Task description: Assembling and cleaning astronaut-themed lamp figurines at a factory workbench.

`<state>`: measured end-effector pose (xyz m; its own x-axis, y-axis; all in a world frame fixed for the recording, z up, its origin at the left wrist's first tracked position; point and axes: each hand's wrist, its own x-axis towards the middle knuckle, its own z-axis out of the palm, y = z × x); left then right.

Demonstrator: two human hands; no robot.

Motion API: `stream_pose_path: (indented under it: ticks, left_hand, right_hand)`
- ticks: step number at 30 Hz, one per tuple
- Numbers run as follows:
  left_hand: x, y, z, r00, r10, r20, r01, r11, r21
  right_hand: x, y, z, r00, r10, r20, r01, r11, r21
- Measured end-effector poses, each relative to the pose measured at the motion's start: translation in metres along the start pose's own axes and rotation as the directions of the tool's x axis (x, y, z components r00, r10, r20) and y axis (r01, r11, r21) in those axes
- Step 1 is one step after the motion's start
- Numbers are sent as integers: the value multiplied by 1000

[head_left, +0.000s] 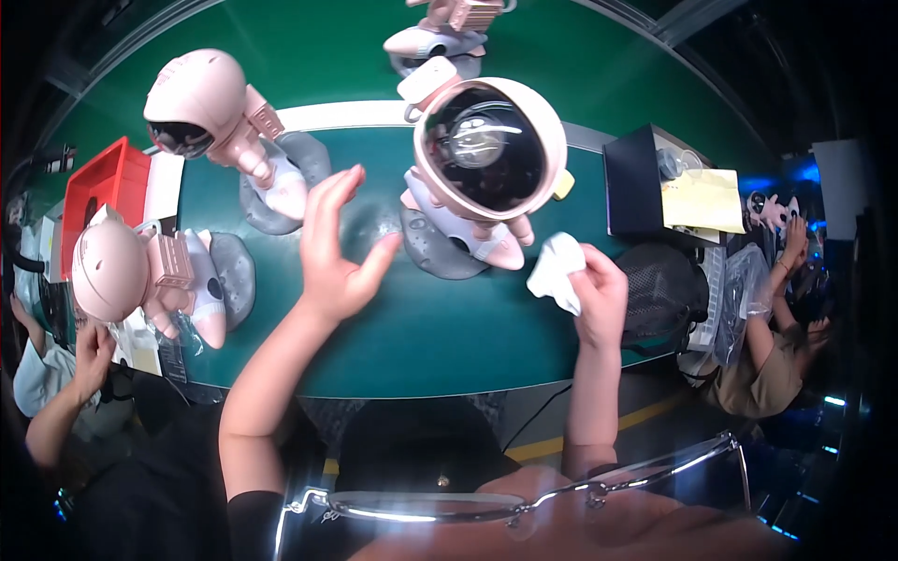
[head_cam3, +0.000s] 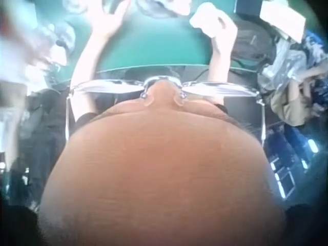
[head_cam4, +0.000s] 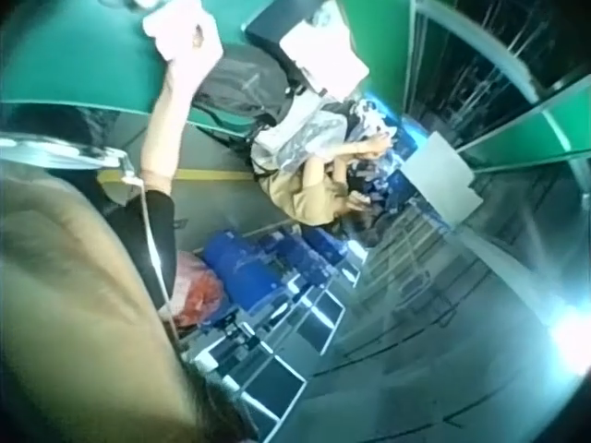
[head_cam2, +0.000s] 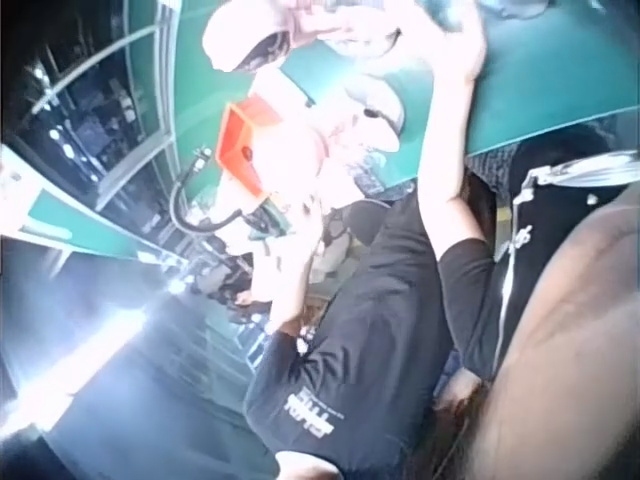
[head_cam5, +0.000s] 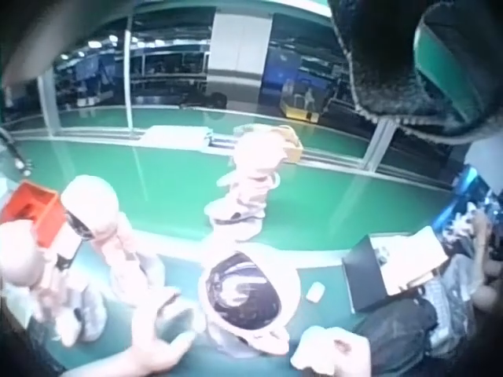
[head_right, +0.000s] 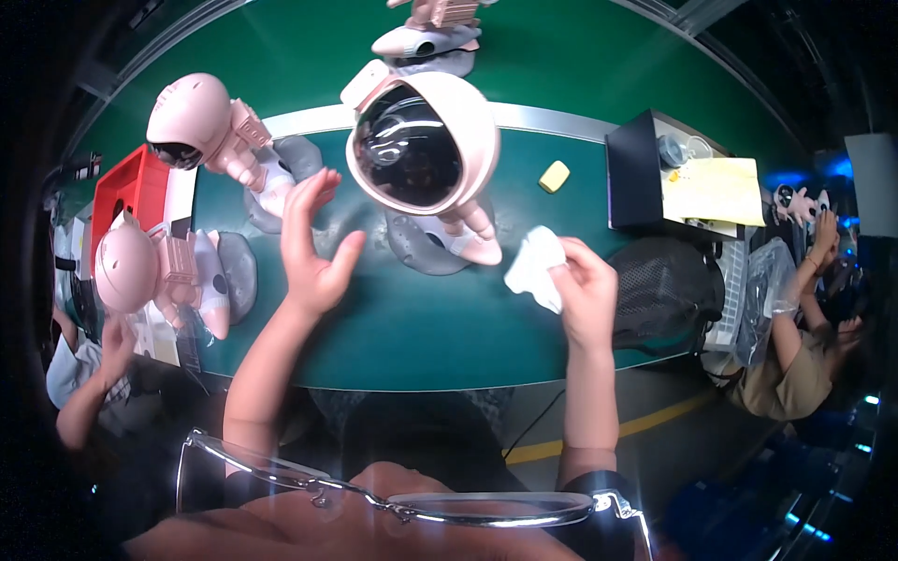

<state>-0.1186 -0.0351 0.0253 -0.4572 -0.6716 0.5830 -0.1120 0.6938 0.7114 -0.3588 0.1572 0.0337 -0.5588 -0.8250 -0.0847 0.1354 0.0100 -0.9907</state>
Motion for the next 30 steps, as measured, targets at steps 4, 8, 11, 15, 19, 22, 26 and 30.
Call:
stream_pose_path:
  ticks: [4, 8, 11, 15, 19, 22, 26, 30]
  left_hand:
    - [24, 22, 29, 980, -132, 150, 132, 991, 16]
    - [24, 17, 56, 904, -325, 277, 380, 908, -177]
    - [42, 52, 63, 885, -258, 389, 429, 776, -462]
    - [30, 46, 92, 892, -413, 184, 443, 712, -545]
    - [39, 37, 79, 963, -267, 29, 261, 903, -341]
    - [46, 39, 45, 922, -331, 200, 382, 701, -602]
    - [61, 67, 2, 935, -205, 291, 353, 634, -688]
    - [66, 95, -6, 901, -264, 344, 419, 330, -846]
  right_hand:
    - [21, 14, 18, 1000, -8, -29, 14, 977, 211]
    - [24, 0, 44, 897, -422, 129, 440, 831, -342]
    - [13, -6, 63, 775, -573, 267, 587, 494, -642]
    - [-9, -6, 32, 897, -341, 283, 442, 650, -618]
    - [-9, 0, -7, 985, -166, 44, 172, 945, -278]
    - [-7, 4, 1, 992, -104, -73, 122, 947, 298]
    - [-1, 11, 21, 989, -137, -61, 147, 809, 569]
    - [-5, 7, 50, 979, -175, -103, 202, 811, 549]
